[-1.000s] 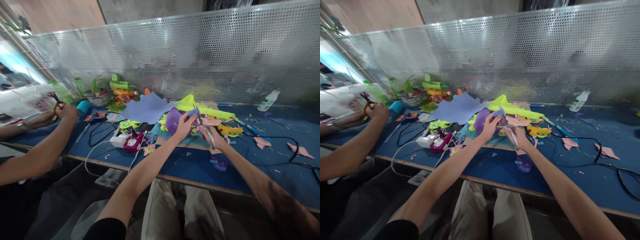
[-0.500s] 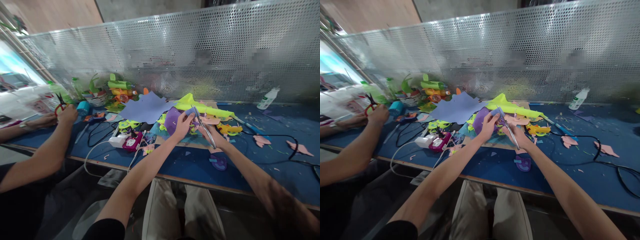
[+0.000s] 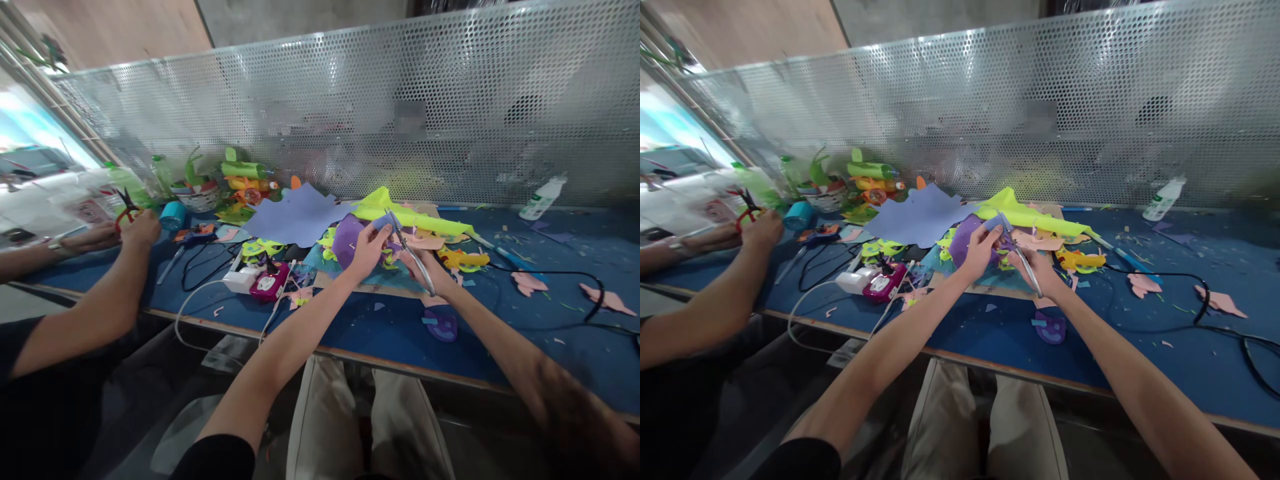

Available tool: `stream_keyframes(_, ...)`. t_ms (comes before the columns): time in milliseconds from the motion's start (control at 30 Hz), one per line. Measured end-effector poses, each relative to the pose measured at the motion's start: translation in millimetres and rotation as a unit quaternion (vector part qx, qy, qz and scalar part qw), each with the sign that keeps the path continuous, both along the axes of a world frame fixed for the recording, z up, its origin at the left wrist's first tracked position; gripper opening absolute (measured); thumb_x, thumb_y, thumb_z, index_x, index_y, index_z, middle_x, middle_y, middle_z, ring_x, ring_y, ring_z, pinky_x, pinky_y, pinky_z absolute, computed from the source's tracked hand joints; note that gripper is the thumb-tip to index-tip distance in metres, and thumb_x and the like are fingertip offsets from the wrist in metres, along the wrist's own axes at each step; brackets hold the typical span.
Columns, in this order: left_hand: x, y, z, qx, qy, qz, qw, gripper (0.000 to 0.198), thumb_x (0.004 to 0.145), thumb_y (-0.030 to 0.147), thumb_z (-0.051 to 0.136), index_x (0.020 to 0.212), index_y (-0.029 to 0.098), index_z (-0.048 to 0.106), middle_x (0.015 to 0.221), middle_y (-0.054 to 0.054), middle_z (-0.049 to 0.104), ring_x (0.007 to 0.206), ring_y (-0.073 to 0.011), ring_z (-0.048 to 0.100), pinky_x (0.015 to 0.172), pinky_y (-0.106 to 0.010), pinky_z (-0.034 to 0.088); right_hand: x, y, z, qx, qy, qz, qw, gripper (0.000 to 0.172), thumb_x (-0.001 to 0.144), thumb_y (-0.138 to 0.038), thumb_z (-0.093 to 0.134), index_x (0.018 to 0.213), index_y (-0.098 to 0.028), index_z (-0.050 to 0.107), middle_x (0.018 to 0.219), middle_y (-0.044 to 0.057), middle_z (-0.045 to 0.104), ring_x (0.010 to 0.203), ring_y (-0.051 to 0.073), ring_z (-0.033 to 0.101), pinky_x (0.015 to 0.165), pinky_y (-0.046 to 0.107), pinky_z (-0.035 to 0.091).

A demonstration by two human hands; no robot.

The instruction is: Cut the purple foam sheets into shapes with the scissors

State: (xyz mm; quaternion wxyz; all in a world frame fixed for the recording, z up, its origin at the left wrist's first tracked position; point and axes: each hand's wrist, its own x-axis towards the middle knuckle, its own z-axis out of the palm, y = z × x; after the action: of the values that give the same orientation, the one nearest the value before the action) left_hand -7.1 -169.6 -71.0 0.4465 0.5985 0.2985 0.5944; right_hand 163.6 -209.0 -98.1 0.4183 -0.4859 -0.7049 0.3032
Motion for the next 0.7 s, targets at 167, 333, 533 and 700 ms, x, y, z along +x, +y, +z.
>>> stream_keyframes(167,0.5,-0.9,2.7,-0.014,-0.013,0.010,1.000,0.043,0.087,0.059,0.069,0.075,0.019,0.059,0.062,0.001,0.050,0.059,-0.0114,0.046,0.058,-0.030,0.042,-1.8,-2.3,4.3,0.013,-0.024,-0.012,1.000,0.048,0.086,-0.070,0.050,0.073,-0.024,0.052,0.054,-0.004,0.041,0.051,0.014,0.041,0.047,0.029,0.034)
stream_keyframes(333,0.8,-3.0,2.3,0.014,0.005,-0.006,1.000,0.040,0.088,0.057,0.069,0.078,0.018,0.063,0.066,0.001,0.053,0.061,-0.0110,0.049,0.061,-0.029,0.045,1.0,-4.5,7.4,0.019,-0.055,-0.023,0.998,0.051,0.085,-0.074,0.047,0.076,-0.024,0.049,0.058,-0.004,0.043,0.054,0.014,0.042,0.050,0.027,0.034)
stream_keyframes(533,0.9,-6.3,3.9,0.027,0.002,-0.006,1.000,0.044,0.086,0.060,0.070,0.078,0.017,0.064,0.067,0.000,0.056,0.063,-0.0110,0.053,0.063,-0.026,0.047,1.7,-3.5,6.9,0.015,-0.027,0.006,0.999,0.053,0.087,-0.074,0.043,0.069,-0.024,0.044,0.057,-0.004,0.039,0.052,0.012,0.038,0.049,0.028,0.033)
stream_keyframes(700,1.7,-7.2,4.1,0.031,0.001,-0.018,0.999,0.042,0.086,0.056,0.071,0.078,0.015,0.066,0.065,0.001,0.056,0.063,-0.0098,0.052,0.062,-0.023,0.045,3.6,-1.3,4.9,0.015,-0.026,-0.006,1.000,0.051,0.084,-0.074,0.050,0.073,-0.024,0.046,0.055,-0.005,0.039,0.051,0.011,0.037,0.047,0.025,0.031)
